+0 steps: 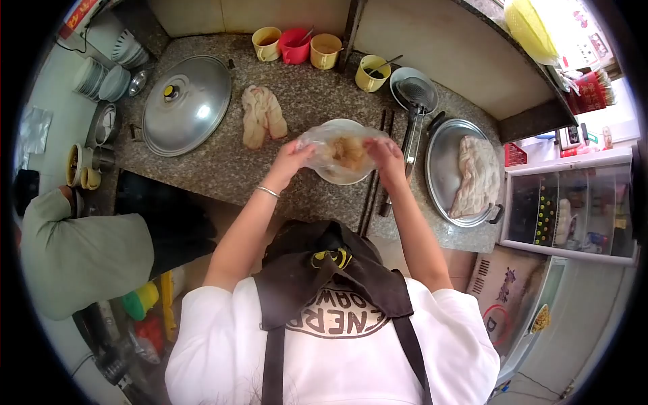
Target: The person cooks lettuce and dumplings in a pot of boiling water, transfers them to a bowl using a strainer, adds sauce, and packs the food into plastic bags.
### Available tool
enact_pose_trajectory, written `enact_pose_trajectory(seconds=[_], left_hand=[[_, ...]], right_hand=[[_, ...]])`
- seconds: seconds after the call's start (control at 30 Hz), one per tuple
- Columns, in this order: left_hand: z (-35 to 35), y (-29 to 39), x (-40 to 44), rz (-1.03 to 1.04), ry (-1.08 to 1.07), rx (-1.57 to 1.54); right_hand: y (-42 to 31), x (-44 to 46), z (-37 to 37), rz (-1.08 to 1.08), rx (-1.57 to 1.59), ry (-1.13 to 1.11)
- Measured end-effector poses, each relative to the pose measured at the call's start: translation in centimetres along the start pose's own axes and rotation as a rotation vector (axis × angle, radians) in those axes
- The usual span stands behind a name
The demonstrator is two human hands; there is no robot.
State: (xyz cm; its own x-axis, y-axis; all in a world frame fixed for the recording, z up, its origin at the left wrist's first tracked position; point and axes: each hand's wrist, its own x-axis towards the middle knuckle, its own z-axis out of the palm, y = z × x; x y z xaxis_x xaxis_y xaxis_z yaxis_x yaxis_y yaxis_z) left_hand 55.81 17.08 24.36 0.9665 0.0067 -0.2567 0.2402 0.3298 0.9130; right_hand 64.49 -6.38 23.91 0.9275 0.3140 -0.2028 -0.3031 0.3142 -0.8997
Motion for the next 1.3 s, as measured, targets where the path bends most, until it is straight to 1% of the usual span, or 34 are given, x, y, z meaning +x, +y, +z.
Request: enact_pose_trajectory(seconds=[0.03, 0.07, 0.1, 0.13, 0.17, 0.2, 0.23, 0.27, 0.3, 0.33, 0.43, 0.47, 0.5, 0.57, 0.6, 0.63, 0.7, 0.73, 0.77, 0.83, 0.87, 0.9, 0.97, 1.0, 1.03, 1.1, 1.13, 1.17, 1.2, 1.23, 1.27, 1.3], left_hand=[[-1.1, -1.2, 0.2, -0.087, 0.101, 0.068], [-1.9, -2.0, 0.5, -0.127, 0.114, 0.072], [-2.1, -2.3, 0.8, -0.129, 0.120, 0.072], [-2.0, -2.7, 1.4, -0.104, 0.145, 0.060], [-1.4, -3.0, 1.7, -0.077, 0.168, 0.048], [0.5, -1.0, 1.3, -0.022, 0.169, 0.010], [2.0, 0.3, 0.9, -0.020, 0.168, 0.008], [3.4, 1.3, 0.7, 0.038, 0.044, -0.029], [4.2, 2.3, 0.2, 0.092, -0.082, -0.066], [4.7, 3.1, -0.2, 0.082, -0.137, -0.082], [3.7, 3.7, -0.6, 0.079, -0.140, -0.044], [2.6, 2.8, -0.4, 0.100, -0.092, 0.039], [1.4, 1.8, -0.5, 0.097, -0.094, 0.044], [-0.9, 0.0, -0.8, -0.050, 0.078, 0.121], [-1.8, -0.9, -0.8, -0.085, 0.153, 0.147], [-2.0, -1.3, -0.6, -0.090, 0.158, 0.147], [-2.2, -1.5, -0.4, -0.121, 0.191, 0.128], [-1.9, -1.5, -0.1, -0.126, 0.202, 0.109], [-1.6, -1.5, 0.0, -0.124, 0.207, 0.104], [-1.1, -1.3, 0.5, -0.147, 0.195, 0.117], [-0.6, -1.0, 0.4, -0.143, 0.201, 0.109], [-0.4, -0.9, 0.2, -0.142, 0.201, 0.103], [-0.2, -0.7, 0.1, -0.157, 0.228, 0.220], [0.0, -0.8, 0.1, -0.157, 0.224, 0.221], [0.2, -0.9, 0.1, -0.133, 0.210, 0.210], [0.7, -1.3, 0.0, -0.110, 0.192, 0.201], [1.0, -1.6, 0.1, -0.051, 0.086, 0.245], [1.3, -1.8, 0.1, 0.008, -0.020, 0.289], [1.9, -1.3, -0.3, 0.052, -0.083, 0.210], [1.8, -1.4, -0.3, 0.050, -0.085, 0.211], [1.5, -1.6, -0.3, 0.027, 0.006, 0.258], [1.3, -1.7, -0.3, 0.005, 0.096, 0.305]], right_hand=[[-1.6, -0.6, 2.0, 0.002, 0.004, -0.002], [-3.3, -1.5, 3.9, 0.037, 0.045, -0.084], [-4.1, -2.0, 4.9, 0.072, 0.086, -0.166], [-4.3, -1.7, 4.5, 0.038, 0.100, -0.190], [-4.2, -1.3, 3.7, 0.015, 0.096, -0.156], [-4.0, -0.9, 2.7, 0.002, -0.005, -0.098], [-3.8, -0.6, 1.6, -0.015, -0.108, -0.038], [-2.9, -0.2, 0.1, -0.019, -0.112, -0.037], [-1.6, 0.1, -1.9, 0.078, -0.166, 0.038], [-0.1, 0.3, -3.4, 0.177, -0.218, 0.114], [3.4, 0.9, -6.1, 0.203, -0.171, 0.114], [2.6, 0.5, -4.8, 0.248, -0.070, 0.118], [1.8, 0.3, -3.1, 0.248, -0.065, 0.120], [0.1, 0.2, 0.4, 0.154, 0.197, 0.068], [-1.3, -0.2, 1.9, 0.127, 0.162, -0.082], [-2.7, -0.6, 2.9, 0.133, 0.163, -0.082], [-4.5, -1.2, 4.3, 0.116, 0.166, -0.174], [-4.9, -1.0, 3.8, 0.078, 0.143, -0.181], [-5.3, -0.9, 3.0, 0.085, 0.077, -0.127], [-4.7, -0.5, 0.1, 0.161, 0.020, -0.108], [-4.3, -0.6, -1.1, 0.192, -0.115, -0.044], [-3.7, -0.7, -2.0, 0.193, -0.121, -0.044], [-1.9, -0.5, -3.9, 0.014, -0.543, -0.024], [-1.2, -0.1, -4.4, -0.079, -0.815, 0.014], [-0.7, 0.3, -5.2, -0.078, -0.813, 0.021], [-1.4, 0.1, -4.4, 0.181, -1.411, -0.074], [-0.5, 0.3, -4.5, 0.098, -1.450, -0.031], [0.7, 1.1, -5.1, 0.096, -1.447, -0.028], [2.1, 2.4, -5.9, 0.101, -1.122, 0.058], [2.9, 3.0, -6.4, 0.107, -0.794, 0.137], [2.5, 3.0, -5.1, 0.108, -0.793, 0.139], [1.0, 2.5, -2.1, 0.127, -0.584, 0.109]])
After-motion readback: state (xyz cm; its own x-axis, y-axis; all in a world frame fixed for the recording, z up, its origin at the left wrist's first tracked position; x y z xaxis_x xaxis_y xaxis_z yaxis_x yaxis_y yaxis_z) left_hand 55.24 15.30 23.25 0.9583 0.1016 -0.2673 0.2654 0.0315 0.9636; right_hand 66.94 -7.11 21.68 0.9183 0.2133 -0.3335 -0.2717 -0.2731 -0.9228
